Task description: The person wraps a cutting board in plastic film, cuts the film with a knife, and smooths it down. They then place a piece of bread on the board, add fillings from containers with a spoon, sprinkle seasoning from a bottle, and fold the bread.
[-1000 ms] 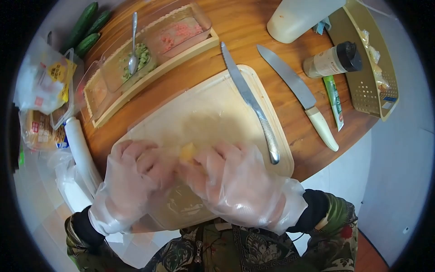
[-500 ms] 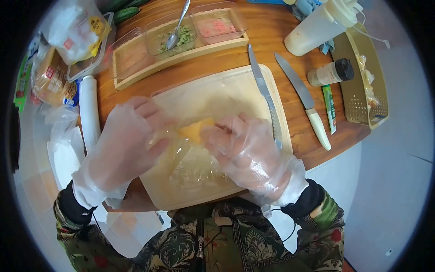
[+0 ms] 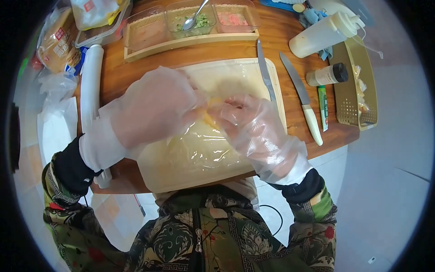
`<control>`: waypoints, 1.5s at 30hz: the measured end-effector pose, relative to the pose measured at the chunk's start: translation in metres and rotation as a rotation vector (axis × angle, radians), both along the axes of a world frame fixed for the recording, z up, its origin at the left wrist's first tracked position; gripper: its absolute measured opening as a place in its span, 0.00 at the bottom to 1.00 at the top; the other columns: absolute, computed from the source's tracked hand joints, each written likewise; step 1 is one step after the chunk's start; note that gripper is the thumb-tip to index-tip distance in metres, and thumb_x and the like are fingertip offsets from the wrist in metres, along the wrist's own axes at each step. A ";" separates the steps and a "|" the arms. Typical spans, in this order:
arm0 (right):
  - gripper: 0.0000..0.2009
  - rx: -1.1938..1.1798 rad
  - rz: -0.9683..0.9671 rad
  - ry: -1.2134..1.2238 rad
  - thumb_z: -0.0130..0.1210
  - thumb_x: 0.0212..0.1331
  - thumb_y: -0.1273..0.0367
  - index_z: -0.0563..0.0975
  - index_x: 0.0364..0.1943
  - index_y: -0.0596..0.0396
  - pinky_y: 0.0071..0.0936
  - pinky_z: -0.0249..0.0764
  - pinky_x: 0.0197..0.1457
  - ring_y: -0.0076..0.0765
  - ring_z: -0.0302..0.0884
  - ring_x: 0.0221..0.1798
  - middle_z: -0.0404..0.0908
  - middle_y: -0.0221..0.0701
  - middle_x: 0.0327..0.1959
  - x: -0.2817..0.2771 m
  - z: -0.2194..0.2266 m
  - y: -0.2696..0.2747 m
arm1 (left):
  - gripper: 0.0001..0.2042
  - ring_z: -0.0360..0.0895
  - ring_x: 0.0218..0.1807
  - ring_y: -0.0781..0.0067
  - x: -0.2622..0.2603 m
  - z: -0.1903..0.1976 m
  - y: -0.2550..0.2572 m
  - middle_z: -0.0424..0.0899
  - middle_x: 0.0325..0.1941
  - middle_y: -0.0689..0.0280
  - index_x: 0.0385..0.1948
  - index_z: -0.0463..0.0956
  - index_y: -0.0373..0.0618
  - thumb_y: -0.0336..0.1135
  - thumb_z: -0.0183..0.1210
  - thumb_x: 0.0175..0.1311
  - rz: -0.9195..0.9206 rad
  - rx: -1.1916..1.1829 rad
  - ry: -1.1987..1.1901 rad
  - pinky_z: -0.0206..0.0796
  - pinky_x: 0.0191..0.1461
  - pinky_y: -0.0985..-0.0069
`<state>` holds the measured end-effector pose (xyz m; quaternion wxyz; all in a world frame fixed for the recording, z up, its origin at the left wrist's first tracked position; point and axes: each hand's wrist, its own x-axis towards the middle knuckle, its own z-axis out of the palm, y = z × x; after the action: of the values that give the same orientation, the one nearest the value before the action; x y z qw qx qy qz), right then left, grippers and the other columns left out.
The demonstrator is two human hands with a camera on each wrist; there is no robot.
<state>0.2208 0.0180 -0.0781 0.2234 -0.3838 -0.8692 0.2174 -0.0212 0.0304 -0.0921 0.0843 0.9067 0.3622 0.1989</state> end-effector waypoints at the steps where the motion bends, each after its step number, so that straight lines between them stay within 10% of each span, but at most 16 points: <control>1: 0.10 -0.001 0.006 -0.004 0.66 0.53 0.75 0.85 0.40 0.51 0.34 0.78 0.31 0.46 0.81 0.29 0.81 0.38 0.31 -0.001 0.003 0.001 | 0.07 0.80 0.40 0.49 0.001 0.000 0.000 0.82 0.30 0.56 0.29 0.80 0.45 0.38 0.60 0.59 -0.008 0.012 -0.016 0.71 0.44 0.54; 19: 0.13 -0.280 0.015 0.139 0.68 0.52 0.80 0.85 0.42 0.57 0.28 0.73 0.33 0.37 0.75 0.29 0.78 0.36 0.31 -0.002 0.005 0.005 | 0.08 0.80 0.39 0.46 0.005 0.014 0.007 0.83 0.31 0.51 0.30 0.85 0.43 0.38 0.62 0.58 0.004 -0.173 0.029 0.72 0.47 0.53; 45: 0.08 0.102 0.031 -0.019 0.68 0.49 0.73 0.84 0.34 0.52 0.35 0.81 0.35 0.42 0.82 0.34 0.82 0.32 0.39 -0.003 -0.004 -0.002 | 0.10 0.80 0.37 0.44 0.004 0.020 0.029 0.83 0.28 0.51 0.31 0.85 0.41 0.36 0.61 0.56 -0.049 -0.244 -0.108 0.72 0.43 0.55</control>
<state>0.2180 0.0160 -0.0823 0.2309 -0.3606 -0.8871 0.1726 -0.0173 0.0591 -0.0721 0.2181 0.8863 0.3563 0.1997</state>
